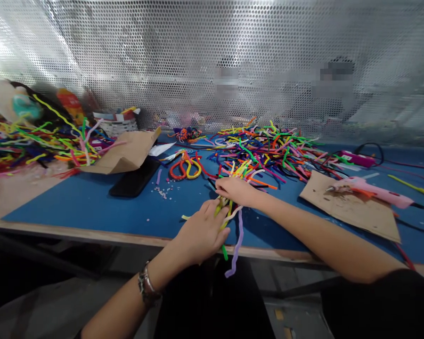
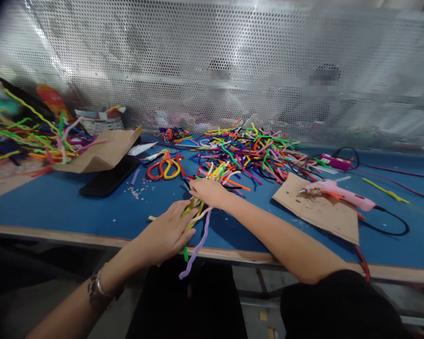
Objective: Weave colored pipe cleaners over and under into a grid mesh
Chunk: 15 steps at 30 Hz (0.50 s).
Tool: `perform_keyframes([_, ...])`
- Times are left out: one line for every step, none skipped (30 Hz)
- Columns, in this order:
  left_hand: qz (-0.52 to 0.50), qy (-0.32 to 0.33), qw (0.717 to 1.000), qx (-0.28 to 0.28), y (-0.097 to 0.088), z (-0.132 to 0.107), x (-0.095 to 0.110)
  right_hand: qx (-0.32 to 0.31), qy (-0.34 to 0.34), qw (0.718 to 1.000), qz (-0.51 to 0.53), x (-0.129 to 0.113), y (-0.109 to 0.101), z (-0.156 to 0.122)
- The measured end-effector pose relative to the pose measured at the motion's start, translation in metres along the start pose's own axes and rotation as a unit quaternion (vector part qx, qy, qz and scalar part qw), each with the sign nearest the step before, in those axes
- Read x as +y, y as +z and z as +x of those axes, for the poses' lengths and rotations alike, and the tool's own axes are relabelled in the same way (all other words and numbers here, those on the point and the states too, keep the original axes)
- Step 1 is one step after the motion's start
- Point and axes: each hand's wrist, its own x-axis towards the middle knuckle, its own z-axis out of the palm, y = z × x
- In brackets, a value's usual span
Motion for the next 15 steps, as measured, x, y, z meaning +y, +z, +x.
perform_keyframes([-0.001, 0.001, 1.0, 0.0, 0.0, 0.0, 0.0, 0.003, 0.0, 1.0, 0.008, 0.0, -0.001, 0.0])
perform_keyframes([-0.003, 0.001, 1.0, -0.002, 0.0, 0.0, 0.0, 0.007, -0.001, 1.0, 0.017, 0.001, -0.003, -0.001])
perform_keyframes([-0.005, -0.001, 1.0, -0.007, 0.0, 0.0, 0.0, 0.011, -0.002, 1.0, 0.028, 0.002, -0.006, -0.002])
perform_keyframes([-0.009, -0.003, 1.0, -0.015, 0.0, 0.0, -0.001, 0.015, -0.004, 0.999, 0.041, 0.003, -0.01, -0.004])
perform_keyframes([-0.015, -0.004, 1.0, -0.025, -0.001, 0.0, -0.002, 0.021, -0.005, 0.998, 0.053, 0.006, -0.015, -0.008])
perform_keyframes([-0.023, -0.007, 0.999, -0.037, -0.003, 0.0, -0.002, 0.029, -0.007, 0.998, 0.064, 0.009, -0.019, -0.014])
perform_keyframes([-0.031, -0.01, 0.998, -0.051, -0.006, 0.0, -0.003, 0.037, -0.008, 0.997, 0.072, 0.011, -0.024, -0.021])
perform_keyframes([-0.039, -0.011, 0.997, -0.067, -0.009, 0.001, -0.005, 0.046, -0.009, 0.996, 0.077, 0.014, -0.028, -0.029])
perform_keyframes([-0.046, -0.011, 0.995, -0.083, -0.012, 0.001, -0.006, 0.054, -0.011, 0.995, 0.079, 0.016, -0.031, -0.039])
perform_keyframes([-0.052, -0.01, 0.994, -0.1, -0.016, 0.002, -0.007, 0.054, -0.014, 0.995, 0.079, 0.018, -0.033, -0.048])
perform_keyframes([-0.054, -0.009, 0.992, -0.116, -0.02, 0.003, -0.008, 0.049, -0.022, 0.995, 0.079, 0.019, -0.034, -0.058])
perform_keyframes([-0.053, -0.008, 0.99, -0.128, -0.024, 0.005, -0.009, 0.037, -0.036, 0.996, 0.076, 0.02, -0.033, -0.067])
perform_keyframes([-0.049, -0.006, 0.99, -0.135, -0.027, 0.007, -0.009, 0.032, -0.047, 0.996, 0.069, 0.02, -0.031, -0.074])
perform_keyframes([-0.042, -0.001, 0.99, -0.138, -0.03, 0.01, -0.009, 0.031, -0.052, 0.996, 0.062, 0.02, -0.029, -0.08])
perform_keyframes([-0.035, 0.009, 0.99, -0.138, -0.031, 0.014, -0.008, 0.034, -0.054, 0.996, 0.056, 0.021, -0.026, -0.084])
